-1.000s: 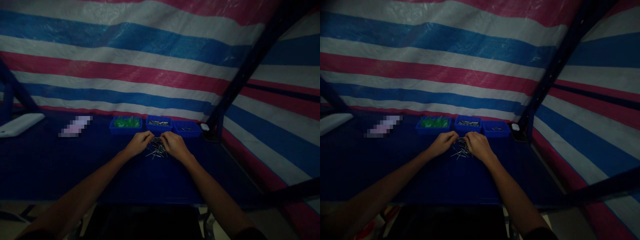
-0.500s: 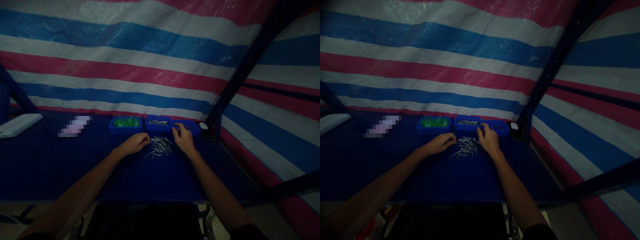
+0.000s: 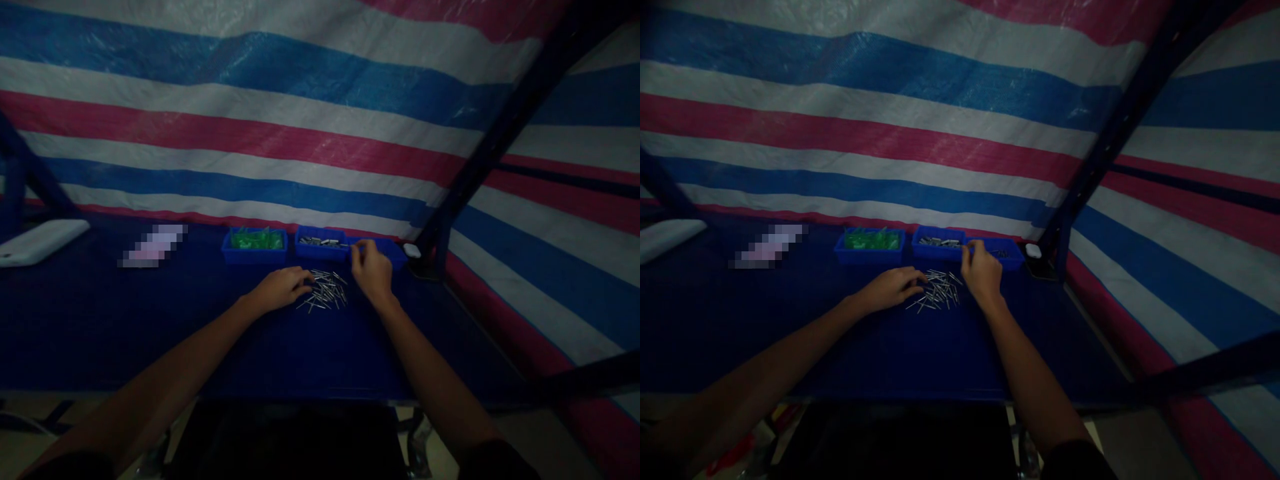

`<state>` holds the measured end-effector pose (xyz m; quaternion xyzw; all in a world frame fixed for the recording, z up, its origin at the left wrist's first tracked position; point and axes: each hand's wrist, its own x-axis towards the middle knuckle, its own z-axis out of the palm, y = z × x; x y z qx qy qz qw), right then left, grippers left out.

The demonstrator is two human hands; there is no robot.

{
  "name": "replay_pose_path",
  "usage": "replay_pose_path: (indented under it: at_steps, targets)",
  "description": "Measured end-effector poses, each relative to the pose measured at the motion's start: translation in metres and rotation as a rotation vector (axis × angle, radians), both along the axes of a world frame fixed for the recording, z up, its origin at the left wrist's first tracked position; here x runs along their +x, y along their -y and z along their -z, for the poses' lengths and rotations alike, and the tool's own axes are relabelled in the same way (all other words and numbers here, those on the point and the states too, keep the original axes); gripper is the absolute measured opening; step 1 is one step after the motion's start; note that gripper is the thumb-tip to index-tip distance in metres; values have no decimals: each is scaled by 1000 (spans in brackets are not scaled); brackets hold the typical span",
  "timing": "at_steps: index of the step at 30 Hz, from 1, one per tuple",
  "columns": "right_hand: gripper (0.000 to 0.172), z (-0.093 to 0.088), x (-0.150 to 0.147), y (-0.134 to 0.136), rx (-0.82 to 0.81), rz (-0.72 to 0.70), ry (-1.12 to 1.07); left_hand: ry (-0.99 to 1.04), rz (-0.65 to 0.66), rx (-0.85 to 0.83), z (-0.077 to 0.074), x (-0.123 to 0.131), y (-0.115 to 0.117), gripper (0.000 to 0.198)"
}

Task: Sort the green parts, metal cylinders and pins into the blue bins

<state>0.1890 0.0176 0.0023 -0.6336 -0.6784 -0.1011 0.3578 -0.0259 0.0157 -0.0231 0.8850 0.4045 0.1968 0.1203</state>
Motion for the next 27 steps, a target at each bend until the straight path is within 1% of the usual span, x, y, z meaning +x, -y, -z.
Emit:
replay_pose_path:
  at_steps: [1,2,4,6,11,13,15,19,21,23,25,27]
  targets:
    - [30,0,9,-4,17,74,-56,-43,-5,18,1,0,0,18]
    - [35,1,16,-7,26,113,-99,-71,-16,27,2,1,0,16]
    - [40,4,24,-8,18,103,-149,-83,-40,24,4,3,0,14]
    - [39,8,18,-5,-14,-7,-153,-39,-71,3,6,4,-1,13]
    - [26,12,-19,10,-52,-450,8,200,-154,-30,3,2,-7,20]
    - [22,13,-28,16,-46,-549,59,251,-151,-29,1,0,-8,21]
    - [17,14,-32,19,-49,-571,95,273,-141,-40,-1,0,-8,21]
    - [16,12,-29,18,-37,-526,168,295,-130,-86,-2,4,-5,22]
    - [19,7,-23,11,-1,-461,167,273,-142,-95,-1,4,-4,21]
    - [24,1,-9,1,75,-317,110,190,-165,-63,-1,2,-2,20]
    - [25,-4,11,-11,171,-112,14,65,-193,-2,-2,-1,-2,22]
    - [24,-5,28,-19,217,30,-50,-50,-206,40,-2,-2,-3,23]
